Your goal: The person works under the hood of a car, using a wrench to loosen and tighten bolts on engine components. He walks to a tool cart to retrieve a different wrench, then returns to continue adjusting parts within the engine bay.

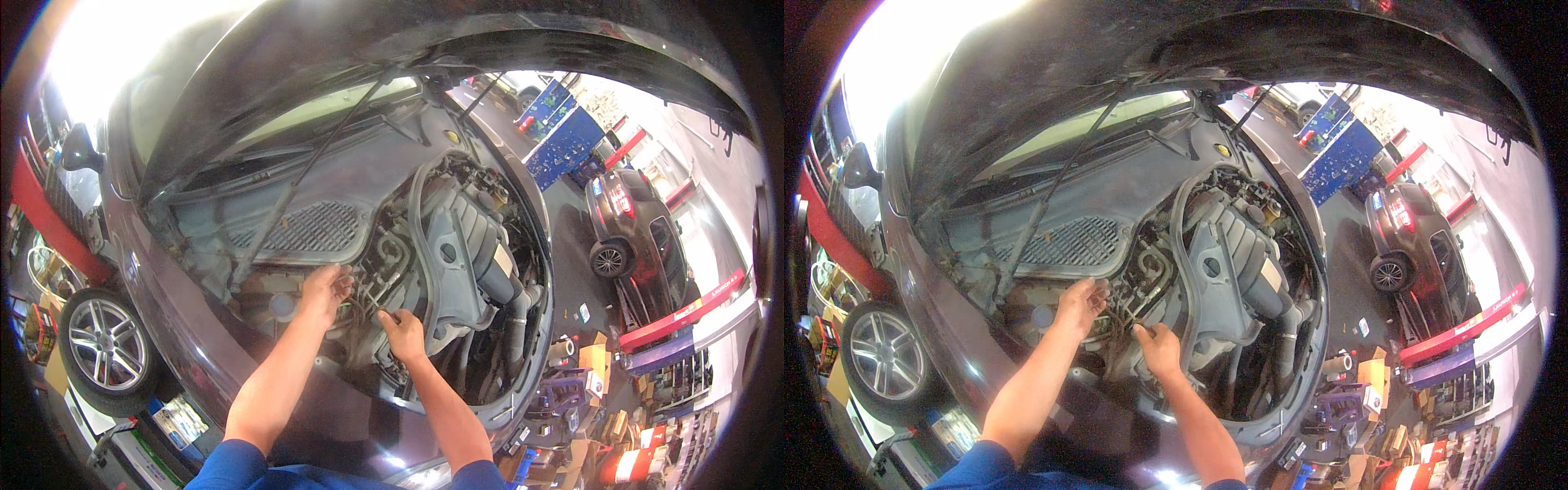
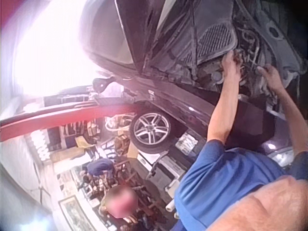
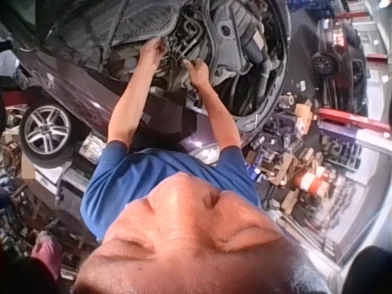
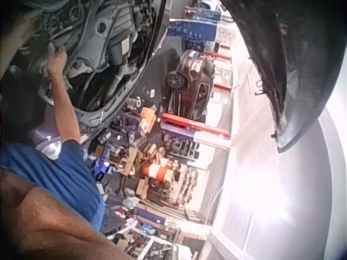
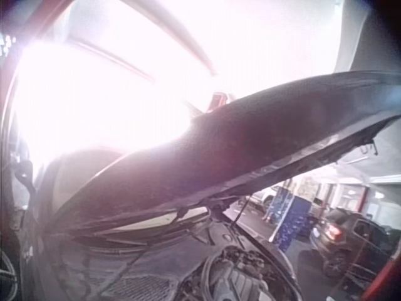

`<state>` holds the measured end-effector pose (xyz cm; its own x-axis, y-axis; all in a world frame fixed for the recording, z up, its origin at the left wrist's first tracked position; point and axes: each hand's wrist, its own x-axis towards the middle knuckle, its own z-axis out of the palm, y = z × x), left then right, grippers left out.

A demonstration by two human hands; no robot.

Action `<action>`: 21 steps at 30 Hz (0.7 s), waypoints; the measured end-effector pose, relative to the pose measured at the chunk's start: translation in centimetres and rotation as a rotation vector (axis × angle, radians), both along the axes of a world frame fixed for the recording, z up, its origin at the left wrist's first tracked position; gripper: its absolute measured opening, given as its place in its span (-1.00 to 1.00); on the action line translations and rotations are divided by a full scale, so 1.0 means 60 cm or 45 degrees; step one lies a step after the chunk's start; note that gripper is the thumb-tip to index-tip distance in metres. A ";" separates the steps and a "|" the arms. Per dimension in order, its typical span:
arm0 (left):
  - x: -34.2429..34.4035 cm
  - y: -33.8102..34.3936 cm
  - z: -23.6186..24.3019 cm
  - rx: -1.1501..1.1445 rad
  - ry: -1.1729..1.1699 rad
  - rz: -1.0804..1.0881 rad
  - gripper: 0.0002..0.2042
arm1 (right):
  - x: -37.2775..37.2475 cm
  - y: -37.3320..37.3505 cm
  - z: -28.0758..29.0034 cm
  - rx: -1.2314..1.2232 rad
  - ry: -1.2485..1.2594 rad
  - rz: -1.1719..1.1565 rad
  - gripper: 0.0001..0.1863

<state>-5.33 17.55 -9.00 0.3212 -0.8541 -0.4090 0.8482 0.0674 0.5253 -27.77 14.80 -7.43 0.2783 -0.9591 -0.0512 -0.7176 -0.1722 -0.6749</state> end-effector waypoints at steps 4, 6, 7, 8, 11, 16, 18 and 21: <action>-0.009 -0.007 -0.005 0.006 0.073 0.074 -0.77 | 0.007 0.005 0.012 0.026 -0.057 -0.013 -0.45; -0.008 -0.008 -0.009 -0.008 0.064 0.143 -0.76 | 0.009 0.010 0.010 0.045 -0.115 -0.044 -0.46; -0.006 -0.008 -0.012 -0.007 0.063 0.171 -0.76 | 0.009 0.012 0.009 0.054 -0.110 -0.072 -0.46; -0.002 -0.008 -0.014 -0.019 0.106 0.176 -0.76 | 0.010 0.013 0.008 0.067 -0.132 -0.064 -0.46; 0.013 -0.009 -0.020 -0.066 0.219 0.190 -0.77 | 0.002 0.009 0.012 0.098 -0.124 -0.042 -0.46; 0.024 -0.008 -0.022 -0.212 0.269 0.169 -0.75 | -0.051 -0.023 0.061 -0.045 -0.099 -0.002 -0.57; 0.021 -0.005 -0.021 -0.281 0.278 0.154 -0.71 | -0.072 -0.035 0.089 -0.162 -0.073 -0.003 -0.64; 0.015 -0.002 -0.019 -0.312 0.292 0.167 -0.57 | -0.075 -0.063 0.127 -0.060 -0.118 -0.010 -0.63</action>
<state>-4.42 17.43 -10.13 0.3585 -0.8932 -0.2715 0.9178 0.2842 0.2771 -32.24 11.03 0.19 0.2719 -0.9621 0.0194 -0.6542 -0.1996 -0.7295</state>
